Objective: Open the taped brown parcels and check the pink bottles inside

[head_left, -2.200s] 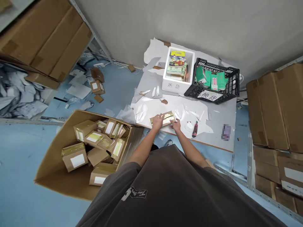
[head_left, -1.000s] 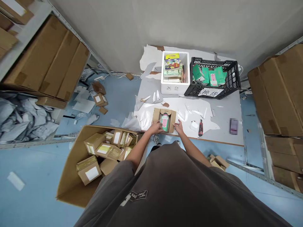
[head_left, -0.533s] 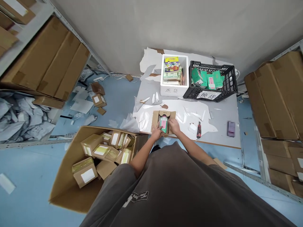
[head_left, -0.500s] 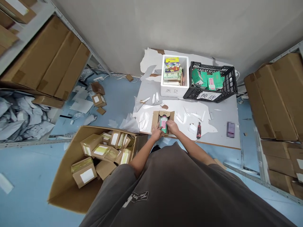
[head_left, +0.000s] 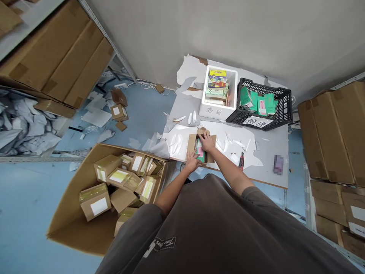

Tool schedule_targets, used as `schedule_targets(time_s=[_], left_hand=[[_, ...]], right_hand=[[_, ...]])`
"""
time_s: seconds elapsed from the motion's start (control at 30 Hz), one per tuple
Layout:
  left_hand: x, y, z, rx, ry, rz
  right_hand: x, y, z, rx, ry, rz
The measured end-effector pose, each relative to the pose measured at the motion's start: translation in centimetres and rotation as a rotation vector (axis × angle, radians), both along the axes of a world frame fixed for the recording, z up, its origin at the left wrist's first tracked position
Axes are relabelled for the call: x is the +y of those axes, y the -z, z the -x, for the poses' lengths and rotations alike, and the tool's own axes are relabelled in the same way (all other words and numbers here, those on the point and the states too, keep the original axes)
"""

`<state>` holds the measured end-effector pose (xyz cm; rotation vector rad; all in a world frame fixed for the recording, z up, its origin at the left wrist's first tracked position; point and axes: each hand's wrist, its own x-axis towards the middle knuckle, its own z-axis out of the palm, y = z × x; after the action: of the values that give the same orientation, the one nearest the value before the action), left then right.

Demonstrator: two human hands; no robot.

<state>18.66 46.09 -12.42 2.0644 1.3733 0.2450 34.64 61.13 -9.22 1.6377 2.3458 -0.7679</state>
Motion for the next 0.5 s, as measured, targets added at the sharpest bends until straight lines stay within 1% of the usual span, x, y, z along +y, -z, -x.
schedule_targets(time_s=[0.1,0.17,0.23,0.3,0.37,0.43,0.5], left_hand=[[-0.2,0.6,0.2,-0.017,-0.042,-0.041],[-0.5,0.9,0.4,-0.023,-0.069,-0.088],[-0.9,1.1,0.6,-0.043,-0.084,-0.138],[-1.3,1.4,0.7,-0.070,-0.096,-0.182],[-1.8,1.5,0.7,-0.094,-0.105,-0.217],[-2.2,1.6,0.8,-0.112,-0.102,-0.229],[-2.3,1.6,0.9,-0.123,-0.085,-0.212]], right_hand=[[-1.3,-0.5,0.4,0.060,0.068,-0.077],[-3.1,-0.9,0.4,0.101,0.164,-0.147],[-5.1,-1.1,0.6,0.086,0.277,-0.134],[-6.8,-0.7,1.3,0.014,0.369,-0.010],[-7.6,0.2,2.3,-0.073,0.452,0.162],[-7.5,1.5,3.5,-0.144,0.550,0.299],[-7.2,2.8,4.4,-0.192,0.646,0.359]])
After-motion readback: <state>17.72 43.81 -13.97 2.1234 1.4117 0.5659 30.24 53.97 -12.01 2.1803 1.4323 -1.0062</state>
